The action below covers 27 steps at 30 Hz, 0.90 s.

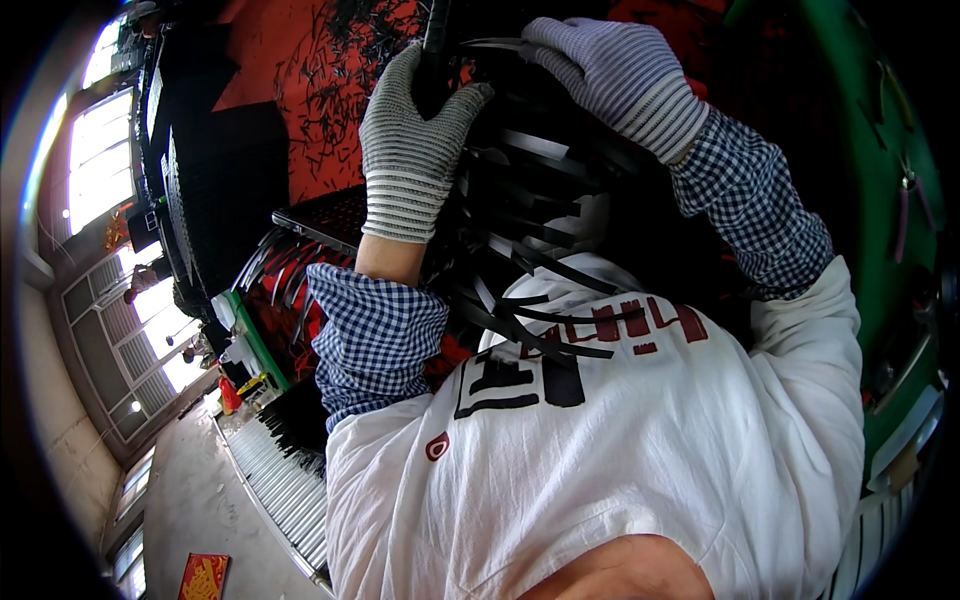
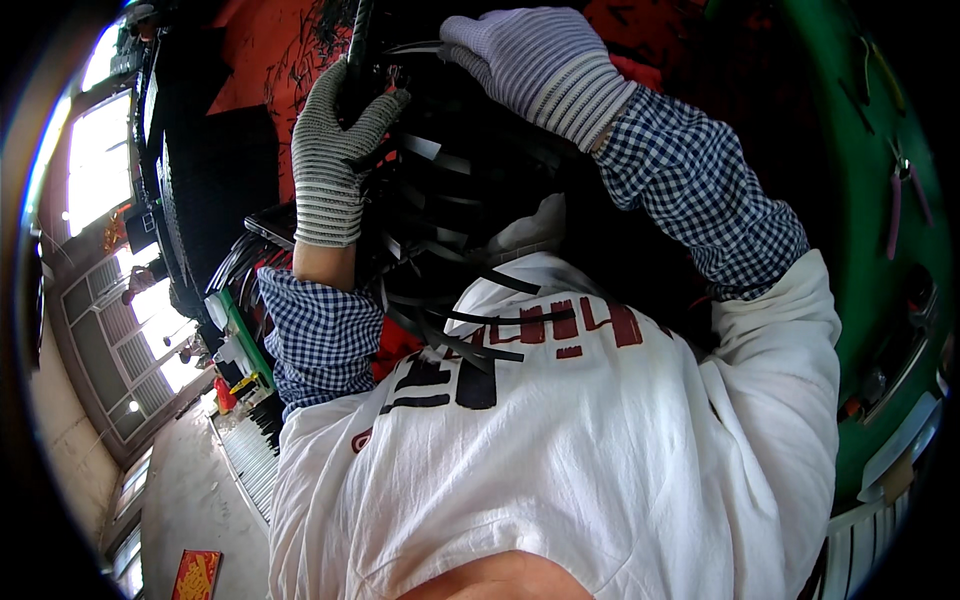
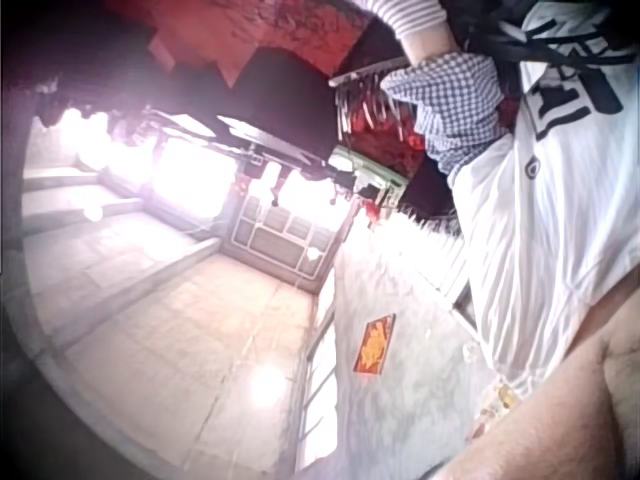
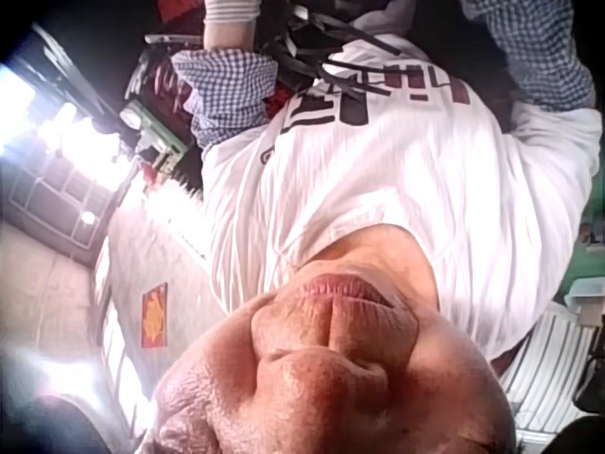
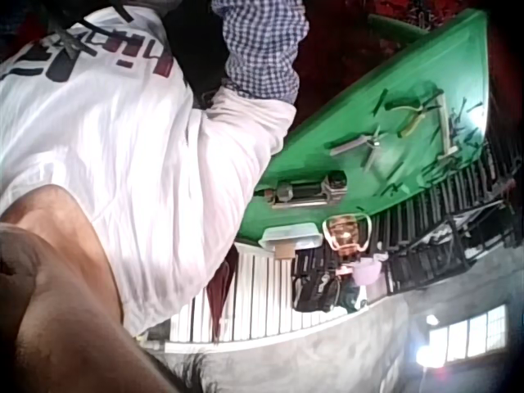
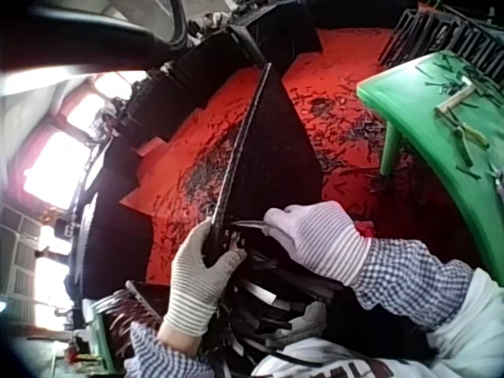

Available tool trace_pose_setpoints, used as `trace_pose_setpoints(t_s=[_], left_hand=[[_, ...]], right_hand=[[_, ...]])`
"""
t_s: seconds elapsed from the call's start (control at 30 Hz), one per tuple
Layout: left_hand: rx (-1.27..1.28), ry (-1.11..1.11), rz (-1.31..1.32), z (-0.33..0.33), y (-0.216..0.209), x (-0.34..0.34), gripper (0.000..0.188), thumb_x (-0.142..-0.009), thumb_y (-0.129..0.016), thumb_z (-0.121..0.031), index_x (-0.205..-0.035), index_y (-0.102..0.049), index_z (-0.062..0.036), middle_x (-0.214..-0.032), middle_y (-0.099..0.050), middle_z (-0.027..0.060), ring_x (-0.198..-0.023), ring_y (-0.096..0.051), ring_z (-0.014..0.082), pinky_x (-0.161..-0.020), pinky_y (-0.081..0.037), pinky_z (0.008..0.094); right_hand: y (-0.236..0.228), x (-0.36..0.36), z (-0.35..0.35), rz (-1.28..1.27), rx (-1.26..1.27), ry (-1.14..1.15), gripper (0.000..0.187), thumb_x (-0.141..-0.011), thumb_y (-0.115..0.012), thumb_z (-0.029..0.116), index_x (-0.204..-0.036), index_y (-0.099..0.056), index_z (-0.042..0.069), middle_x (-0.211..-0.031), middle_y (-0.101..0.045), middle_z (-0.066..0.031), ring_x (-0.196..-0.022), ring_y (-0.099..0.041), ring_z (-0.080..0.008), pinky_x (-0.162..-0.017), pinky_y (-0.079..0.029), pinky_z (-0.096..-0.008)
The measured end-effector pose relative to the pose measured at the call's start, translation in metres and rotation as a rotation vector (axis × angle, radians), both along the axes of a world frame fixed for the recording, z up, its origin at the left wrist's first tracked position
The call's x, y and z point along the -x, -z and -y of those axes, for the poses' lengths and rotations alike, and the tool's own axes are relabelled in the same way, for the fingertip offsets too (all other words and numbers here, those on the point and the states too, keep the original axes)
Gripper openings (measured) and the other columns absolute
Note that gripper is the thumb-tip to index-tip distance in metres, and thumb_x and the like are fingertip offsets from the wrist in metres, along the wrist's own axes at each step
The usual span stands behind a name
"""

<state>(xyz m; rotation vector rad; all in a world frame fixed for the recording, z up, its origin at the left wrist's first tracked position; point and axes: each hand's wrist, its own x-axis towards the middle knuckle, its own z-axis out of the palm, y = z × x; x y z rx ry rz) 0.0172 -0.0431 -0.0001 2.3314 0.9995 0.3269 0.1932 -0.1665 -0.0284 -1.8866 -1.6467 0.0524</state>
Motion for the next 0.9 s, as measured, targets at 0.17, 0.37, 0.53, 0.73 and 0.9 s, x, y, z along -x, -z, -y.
trace_pose_setpoints(t_s=[0.17, 0.37, 0.53, 0.73, 0.9], left_hand=[[-0.023, -0.008, -0.005, -0.003, 0.004, 0.005, 0.052, -0.08, -0.079, -0.024, -0.123, -0.059, -0.0016, -0.104, -0.069, 0.015, -0.094, -0.069, 0.0256, -0.087, -0.056, 0.0365], [-0.09, -0.021, -0.001, -0.006, 0.015, 0.009, 0.045, -0.086, -0.069, -0.012, -0.128, -0.055, -0.0026, -0.117, -0.063, 0.0176, -0.106, -0.064, 0.0307, -0.094, -0.053, 0.0391], [-0.151, 0.029, -0.004, -0.007, 0.018, 0.008, 0.046, -0.086, -0.067, -0.008, -0.13, -0.053, -0.0027, -0.121, -0.061, 0.0182, -0.111, -0.062, 0.0323, -0.097, -0.051, 0.0396], [-0.132, 0.031, 0.066, -0.004, 0.017, 0.01, 0.046, -0.085, -0.069, -0.006, -0.129, -0.055, -0.0027, -0.119, -0.063, 0.0171, -0.109, -0.064, 0.03, -0.096, -0.053, 0.0382], [-0.066, 0.0, 0.051, -0.004, 0.01, 0.011, 0.047, -0.083, -0.072, -0.007, -0.128, -0.057, -0.0049, -0.115, -0.067, 0.0137, -0.105, -0.066, 0.0259, -0.092, -0.054, 0.0354]], right_hand=[[-0.008, -0.02, -0.013, 0.279, -0.057, -0.147, 0.02, -0.091, -0.06, 0.027, -0.085, -0.062, 0.009, -0.062, -0.058, -0.01, -0.053, -0.062, -0.0278, -0.046, -0.049, -0.0392], [-0.006, -0.031, -0.018, 0.35, -0.109, -0.25, 0.019, -0.089, -0.061, 0.027, -0.084, -0.062, 0.008, -0.061, -0.058, -0.0086, -0.052, -0.061, -0.0275, -0.045, -0.048, -0.0382], [0.0, -0.022, -0.01, 0.335, -0.16, -0.228, 0.02, -0.09, -0.061, 0.026, -0.085, -0.062, 0.007, -0.061, -0.058, -0.0081, -0.051, -0.061, -0.0269, -0.044, -0.048, -0.0374], [0.0, -0.019, -0.006, 0.311, -0.17, -0.236, 0.018, -0.088, -0.063, 0.024, -0.085, -0.062, 0.007, -0.061, -0.058, -0.0076, -0.05, -0.06, -0.0259, -0.044, -0.048, -0.0377], [-0.006, -0.02, -0.012, 0.354, -0.193, -0.242, 0.017, -0.088, -0.063, 0.025, -0.084, -0.061, 0.008, -0.06, -0.055, -0.0064, -0.051, -0.059, -0.0247, -0.045, -0.047, -0.0365]])
